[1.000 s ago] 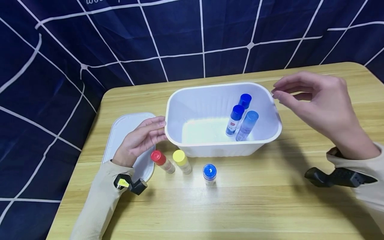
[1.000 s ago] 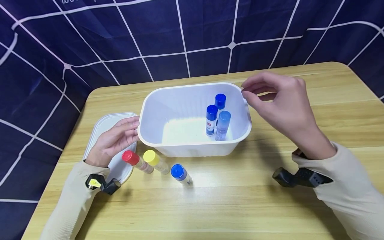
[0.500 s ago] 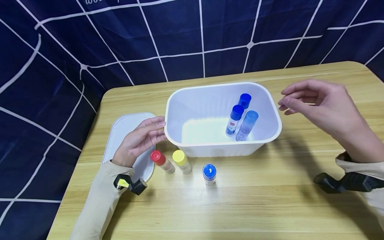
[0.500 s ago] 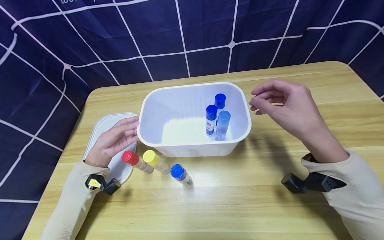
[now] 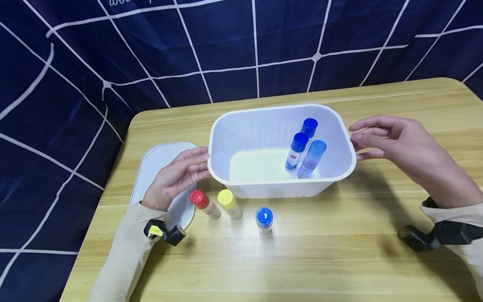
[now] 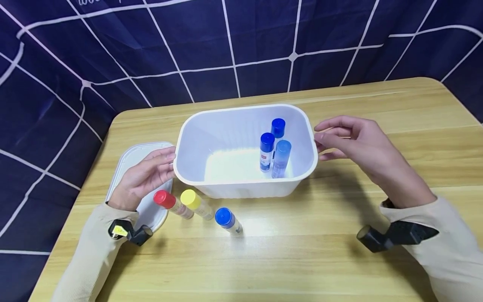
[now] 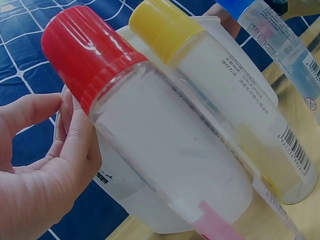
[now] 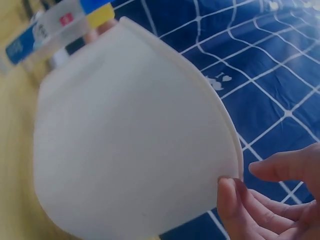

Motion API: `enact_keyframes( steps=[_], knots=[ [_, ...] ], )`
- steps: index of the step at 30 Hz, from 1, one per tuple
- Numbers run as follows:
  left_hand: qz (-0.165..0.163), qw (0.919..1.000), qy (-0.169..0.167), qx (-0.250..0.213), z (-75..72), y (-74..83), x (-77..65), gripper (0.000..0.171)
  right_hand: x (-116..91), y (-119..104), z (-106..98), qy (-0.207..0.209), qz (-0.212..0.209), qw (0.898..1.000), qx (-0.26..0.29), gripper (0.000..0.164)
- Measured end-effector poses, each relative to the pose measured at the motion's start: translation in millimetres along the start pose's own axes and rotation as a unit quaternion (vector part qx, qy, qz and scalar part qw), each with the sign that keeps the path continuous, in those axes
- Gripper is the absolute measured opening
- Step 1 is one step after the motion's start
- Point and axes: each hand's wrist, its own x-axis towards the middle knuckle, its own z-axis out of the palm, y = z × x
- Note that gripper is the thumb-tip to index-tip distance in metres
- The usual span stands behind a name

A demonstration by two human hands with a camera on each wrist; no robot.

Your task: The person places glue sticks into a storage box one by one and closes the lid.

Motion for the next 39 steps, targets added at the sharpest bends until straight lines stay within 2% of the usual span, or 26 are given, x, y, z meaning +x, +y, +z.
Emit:
enact_keyframes(
  steps=[3, 5, 7, 10, 12, 21, 27, 34, 39],
  knots=[
    [0.001, 1.0, -0.003, -0.001, -0.3, -0.2, 0.3, 0.016, 1.4, 10.5, -4.6, -0.047, 0.01, 0.995, 0.093, 0.024],
    [0.002, 1.0, -0.003, -0.002, -0.3, -0.2, 0.2, 0.016, 2.2, 17.3, -7.3, -0.084, 0.021, 0.983, 0.16, 0.027],
    [0.0, 1.0, -0.003, -0.005, -0.3, 0.0, 0.0, 0.017, 2.4, 22.8, -9.0, -0.121, 0.029, 0.968, 0.219, 0.03],
    [0.001, 1.0, -0.002, 0.001, -0.3, 0.4, 0.4, 0.017, 2.8, 28.1, -10.9, -0.166, 0.034, 0.946, 0.275, 0.034],
    [0.002, 1.0, -0.004, 0.004, -0.8, 0.5, 0.9, 0.017, 3.2, 29.8, -11.3, -0.185, 0.028, 0.94, 0.286, 0.035],
    [-0.003, 1.0, 0.003, 0.004, -1.2, -0.1, 3.5, 0.016, 5.4, 34.3, -12.5, -0.207, 0.013, 0.934, 0.291, 0.035],
    [-0.004, 0.9999, 0.011, 0.009, -0.7, 0.0, 3.1, 0.015, 5.8, 33.7, -12.9, -0.201, 0.021, 0.933, 0.296, 0.035],
    [-0.003, 1.0, 0.005, -0.002, -1.0, 0.3, 2.8, 0.016, 5.9, 33.9, -11.4, -0.186, 0.018, 0.938, 0.292, 0.035],
    [-0.005, 0.9999, 0.008, -0.005, -0.7, 0.4, 3.2, 0.016, 5.8, 35.7, -11.3, -0.189, 0.016, 0.936, 0.297, 0.036]
  ],
)
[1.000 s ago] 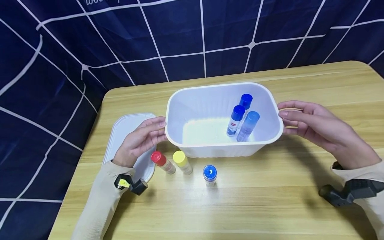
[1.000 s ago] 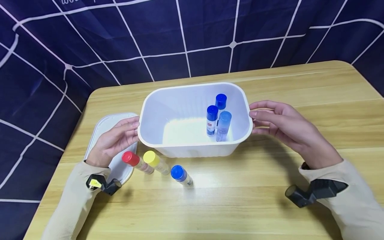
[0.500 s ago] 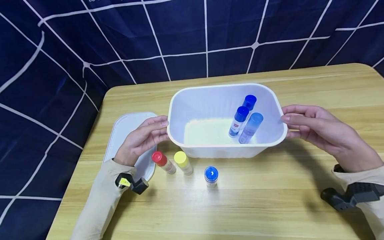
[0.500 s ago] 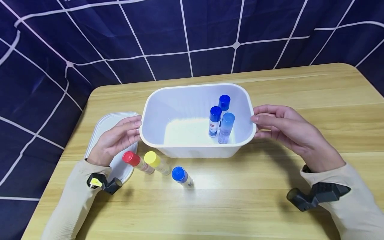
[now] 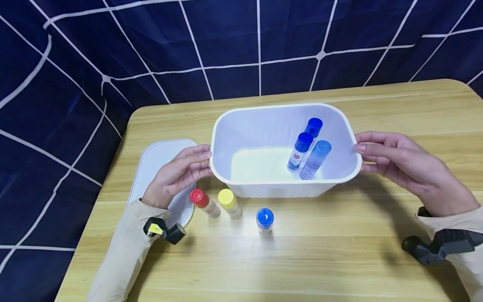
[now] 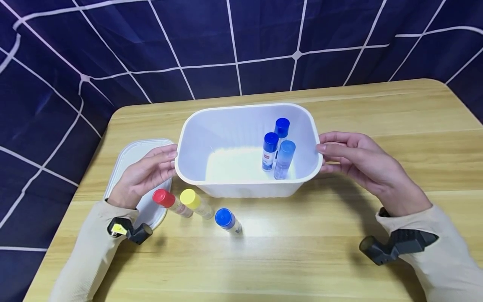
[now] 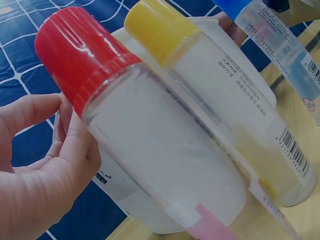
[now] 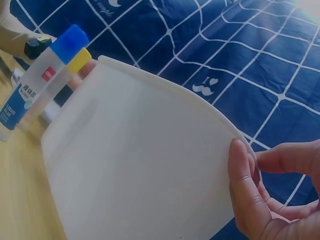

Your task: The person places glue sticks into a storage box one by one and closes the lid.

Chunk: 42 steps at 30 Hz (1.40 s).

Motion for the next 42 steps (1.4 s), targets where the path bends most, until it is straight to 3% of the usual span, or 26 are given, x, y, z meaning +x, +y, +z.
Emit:
enact_keyframes(
  steps=[8, 12, 15, 19, 23, 27, 30, 36, 40, 42],
  knots=[
    [0.0, 1.0, -0.004, 0.003, 0.2, 0.5, -0.2, 0.015, 1.0, 2.3, -2.1, -0.011, -0.003, 1.0, 0.021, 0.037],
    [0.019, 0.9974, -0.006, 0.069, -0.1, 5.2, -2.6, 0.018, 2.1, 2.8, -2.5, -0.019, -0.003, 0.999, 0.032, 0.038],
    [0.046, 0.9893, 0.015, 0.138, 0.5, 12.7, -6.4, 0.022, 3.4, 2.3, -2.2, -0.013, -0.004, 1.0, 0.026, 0.037],
    [0.09, 0.9665, 0.066, 0.231, 4.4, 23.2, -13.7, 0.021, 4.3, 1.8, -1.3, 0.0, -0.006, 1.0, 0.015, 0.036],
    [0.144, 0.9302, 0.117, 0.317, 10.1, 28.3, -24.7, 0.012, 2.7, 1.1, -1.0, 0.01, -0.005, 1.0, 0.009, 0.036],
    [0.188, 0.8954, 0.14, 0.379, 18.0, 25.3, -39.2, 0.01, 0.5, -0.8, -1.8, 0.012, -0.008, 1.0, 0.002, 0.036],
    [0.21, 0.8739, 0.122, 0.421, 23.3, 19.8, -51.3, 0.016, 0.7, -1.8, -0.8, 0.01, -0.01, 1.0, 0.003, 0.036],
    [0.238, 0.8526, 0.06, 0.462, 27.2, 9.0, -65.5, 0.029, 1.8, 0.5, 0.1, 0.009, -0.011, 1.0, 0.017, 0.036],
    [0.228, 0.8379, 0.025, 0.495, 26.2, 3.5, -70.0, 0.04, 2.1, 4.3, -1.4, 0.004, -0.01, 1.0, 0.026, 0.036],
    [0.209, 0.823, 0.012, 0.528, 25.5, 2.1, -71.1, 0.044, 1.6, 5.9, -2.6, 0.001, -0.009, 1.0, 0.029, 0.036]
  ],
)
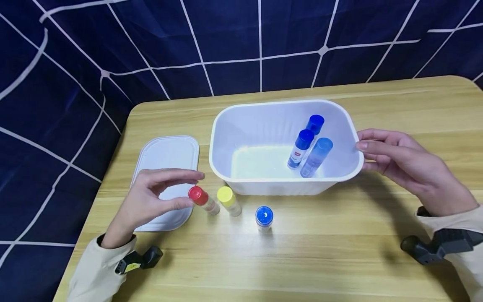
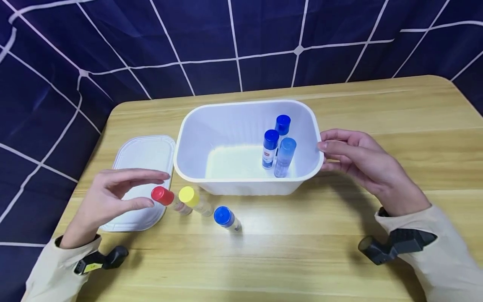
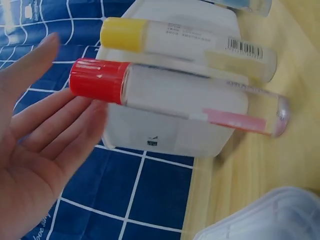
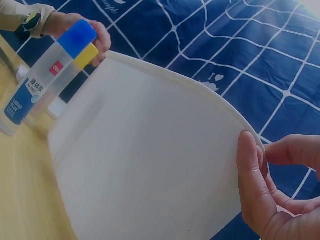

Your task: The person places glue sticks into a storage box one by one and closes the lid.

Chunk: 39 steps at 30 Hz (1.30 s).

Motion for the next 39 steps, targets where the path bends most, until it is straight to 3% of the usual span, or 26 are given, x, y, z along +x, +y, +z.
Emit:
enact_keyframes(
  steps=[4, 7, 20, 32, 39],
  knots=[
    [-0.007, 0.9971, -0.04, 0.064, 0.5, -2.3, -1.1, 0.047, 0.3, 1.0, -1.4, -0.005, -0.004, 1.0, -0.004, 0.037],
    [-0.01, 0.9949, -0.049, 0.088, 1.7, -5.4, -0.7, 0.046, 0.8, 1.5, -1.9, -0.007, -0.006, 1.0, -0.006, 0.037],
    [-0.028, 0.995, -0.045, 0.085, 5.1, -10.5, -0.5, 0.037, 1.0, 2.7, -1.5, -0.003, -0.003, 1.0, 0.01, 0.037],
    [0.003, 0.9975, -0.004, 0.071, 4.4, -8.7, -1.0, 0.035, -0.5, 0.9, -0.4, 0.004, 0.004, 1.0, 0.011, 0.037],
    [0.013, 0.9966, 0.028, 0.076, -2.0, 1.9, 2.2, 0.035, -1.3, 0.3, -0.3, 0.007, 0.005, 1.0, 0.01, 0.036]
  ],
)
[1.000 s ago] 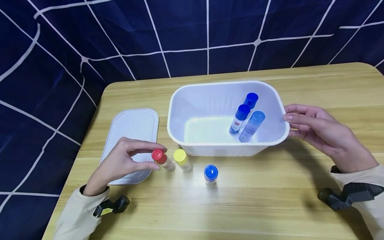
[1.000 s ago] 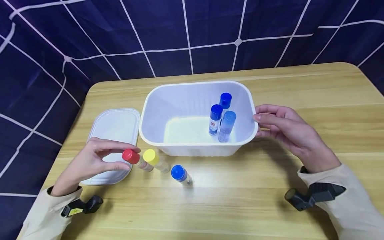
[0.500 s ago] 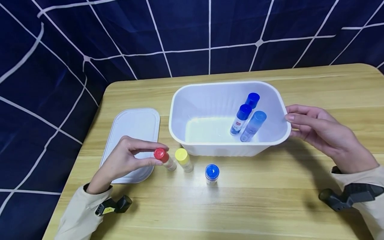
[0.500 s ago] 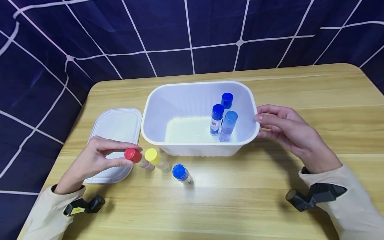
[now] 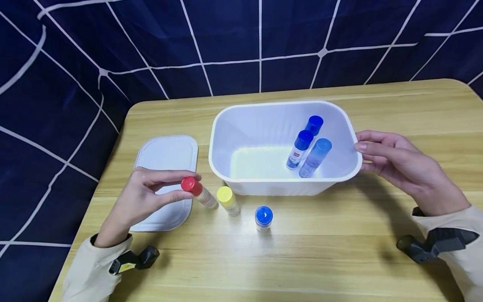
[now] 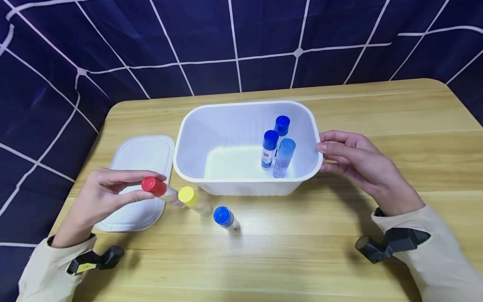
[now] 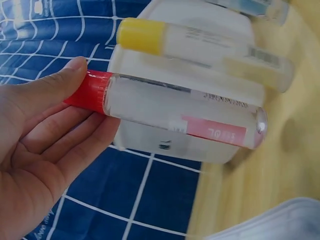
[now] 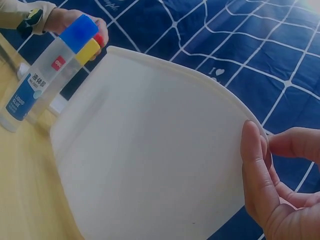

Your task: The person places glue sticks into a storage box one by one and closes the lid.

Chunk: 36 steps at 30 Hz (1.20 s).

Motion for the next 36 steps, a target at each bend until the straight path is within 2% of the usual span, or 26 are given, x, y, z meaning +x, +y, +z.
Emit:
enact_keyframes(
  steps=[3, 10, 14, 18, 22, 26, 30, 36],
  knots=[
    [0.001, 0.9998, 0.02, -0.004, -3.2, 6.0, 1.9, 0.035, 0.6, 0.9, -0.3, 0.005, 0.003, 1.0, 0.006, 0.036],
    [0.003, 0.9938, 0.081, -0.076, -4.4, 17.5, 10.0, 0.036, 3.0, 1.6, -0.3, 0.001, 0.005, 1.0, 0.012, 0.036],
    [0.015, 0.9923, 0.106, -0.062, -6.2, 22.7, 15.3, 0.034, 3.7, 1.0, 1.0, -0.004, 0.006, 1.0, 0.024, 0.037],
    [0.024, 0.9922, 0.117, -0.035, -7.2, 28.2, 19.9, 0.035, 2.8, 0.6, 1.8, -0.003, 0.009, 0.999, 0.03, 0.037],
    [0.016, 0.9923, 0.121, -0.02, -9.3, 35.0, 24.2, 0.035, 1.8, 0.5, 1.7, 0.001, 0.011, 0.999, 0.03, 0.037],
    [0.011, 0.9907, 0.124, -0.056, -14.6, 41.0, 26.4, 0.035, 1.4, 0.8, 1.2, -0.002, 0.01, 0.999, 0.032, 0.037],
    [0.03, 0.9874, 0.131, -0.084, -18.8, 46.7, 28.4, 0.034, 1.2, 1.1, 0.6, -0.006, 0.011, 0.999, 0.035, 0.038],
    [0.048, 0.982, 0.153, -0.1, -20.0, 52.9, 31.5, 0.034, 0.5, 1.6, 0.8, -0.004, 0.012, 0.999, 0.034, 0.037]
  ],
)
